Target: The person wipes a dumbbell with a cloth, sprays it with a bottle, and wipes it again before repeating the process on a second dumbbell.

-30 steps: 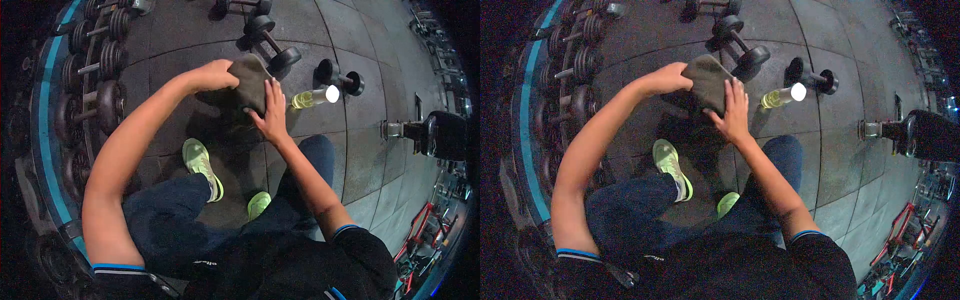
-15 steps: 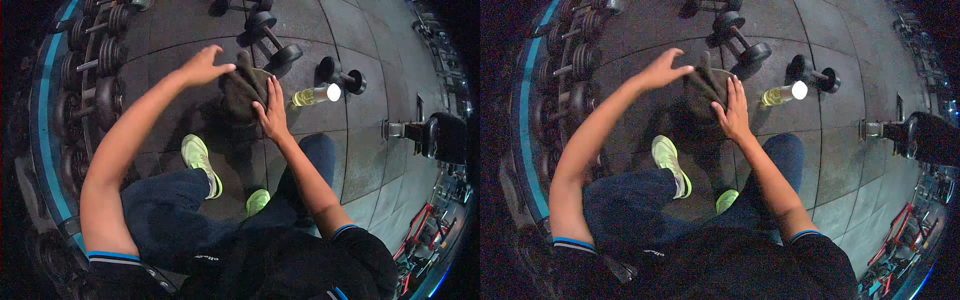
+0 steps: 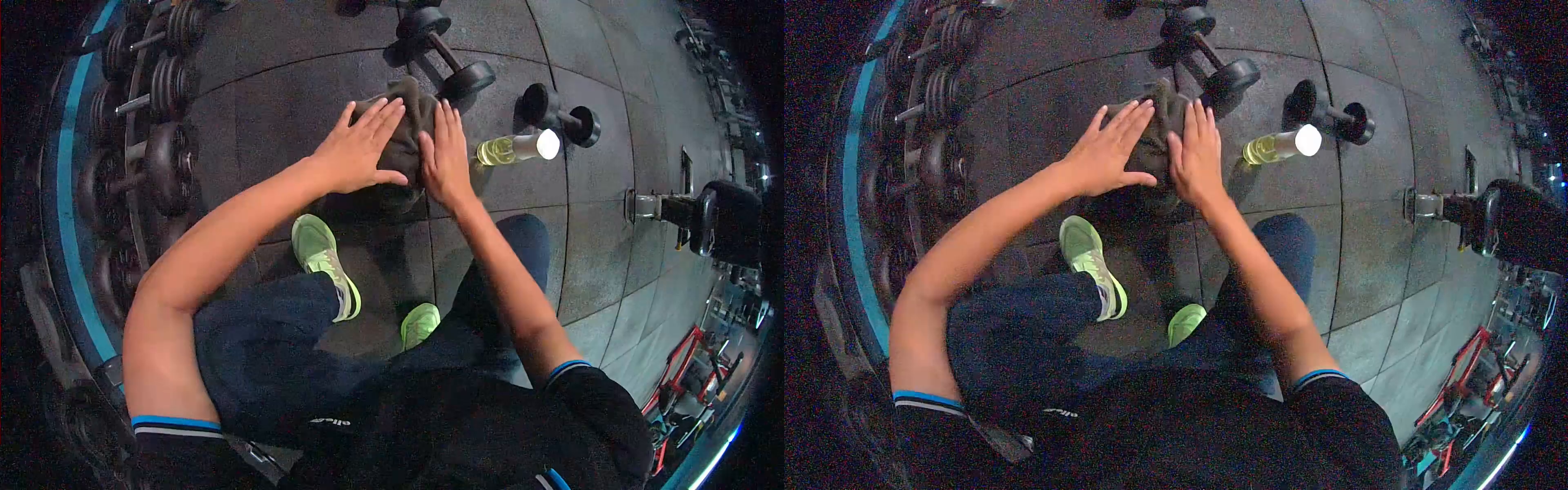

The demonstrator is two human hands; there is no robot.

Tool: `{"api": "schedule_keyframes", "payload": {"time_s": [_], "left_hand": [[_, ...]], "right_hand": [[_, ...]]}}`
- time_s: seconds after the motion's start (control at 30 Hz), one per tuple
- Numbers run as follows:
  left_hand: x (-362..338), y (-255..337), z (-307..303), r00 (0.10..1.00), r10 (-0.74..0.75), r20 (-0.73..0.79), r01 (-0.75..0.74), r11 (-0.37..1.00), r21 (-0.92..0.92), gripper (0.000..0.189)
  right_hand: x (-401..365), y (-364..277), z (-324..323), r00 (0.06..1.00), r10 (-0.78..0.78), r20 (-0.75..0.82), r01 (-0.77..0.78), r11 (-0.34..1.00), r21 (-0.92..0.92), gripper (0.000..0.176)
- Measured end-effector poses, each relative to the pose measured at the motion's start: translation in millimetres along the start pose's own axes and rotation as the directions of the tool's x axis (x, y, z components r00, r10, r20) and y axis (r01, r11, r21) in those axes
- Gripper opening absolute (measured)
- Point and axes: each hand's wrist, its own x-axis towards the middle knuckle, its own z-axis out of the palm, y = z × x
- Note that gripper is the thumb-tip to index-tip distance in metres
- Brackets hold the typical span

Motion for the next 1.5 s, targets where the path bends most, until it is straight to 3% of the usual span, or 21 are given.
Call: {"api": "schedule_keyframes", "payload": {"time_s": [0.17,0.33,0.43,0.57,0.7,0.73,0.87,0.97,1.13,1.27,1.4,1.5], "left_hand": [[4.1,-3.9,3.7,0.999,-0.027,0.026,0.028,0.999,-0.046,0.112],[5.8,-9.0,12.0,0.999,0.042,-0.031,-0.043,0.998,-0.038,0.114],[7.7,-11.9,8.6,1.000,0.001,0.020,0.001,0.996,-0.084,0.114],[7.8,-6.5,1.0,0.998,0.000,0.065,0.008,0.993,-0.120,0.114],[6.8,-9.6,1.7,0.999,0.007,0.053,-0.001,0.993,-0.116,0.114],[7.4,-10.5,5.6,0.999,0.014,0.031,-0.010,0.992,-0.125,0.114],[8.9,-14.8,20.1,1.000,0.012,-0.002,-0.012,0.994,-0.109,0.117],[8.2,-17.1,18.5,0.999,-0.025,0.022,0.029,0.977,-0.210,0.119],[7.0,-12.2,10.1,0.999,-0.019,0.047,0.030,0.970,-0.243,0.121],[11.2,-12.5,12.7,1.000,0.000,-0.006,-0.001,0.972,-0.236,0.127],[8.2,-19.1,31.5,0.997,-0.041,-0.060,0.022,0.960,-0.279,0.136],[8.4,-20.7,26.6,0.998,-0.050,-0.031,0.039,0.960,-0.278,0.138]], "right_hand": [[-58.2,-23.6,-2.9,0.997,0.064,0.029,-0.062,0.996,-0.069,0.079],[20.2,-3.5,2.6,1.000,-0.011,-0.010,0.011,1.000,0.003,0.061],[41.5,-6.6,7.3,0.999,-0.034,0.023,0.036,0.995,-0.096,0.058],[-4.8,-11.6,11.0,0.994,-0.066,-0.082,0.050,0.984,-0.174,0.064],[-33.1,-22.4,13.1,0.999,0.014,-0.043,-0.022,0.981,-0.194,0.069],[-21.3,-24.4,13.8,0.996,-0.023,-0.087,0.007,0.983,-0.183,0.064],[34.3,-17.8,10.0,0.992,-0.129,0.002,0.126,0.966,-0.225,0.054],[24.4,-18.6,9.3,0.983,-0.181,-0.014,0.172,0.957,-0.233,0.056],[-39.9,-33.8,0.3,1.000,-0.022,0.012,0.024,0.987,-0.160,0.069],[-0.3,-18.6,3.8,0.992,-0.127,-0.019,0.120,0.968,-0.220,0.069],[53.4,-16.8,-1.8,0.987,-0.120,0.110,0.123,0.992,-0.025,0.072],[38.3,-10.7,3.8,0.978,-0.210,-0.007,0.206,0.967,-0.149,0.072]]}}
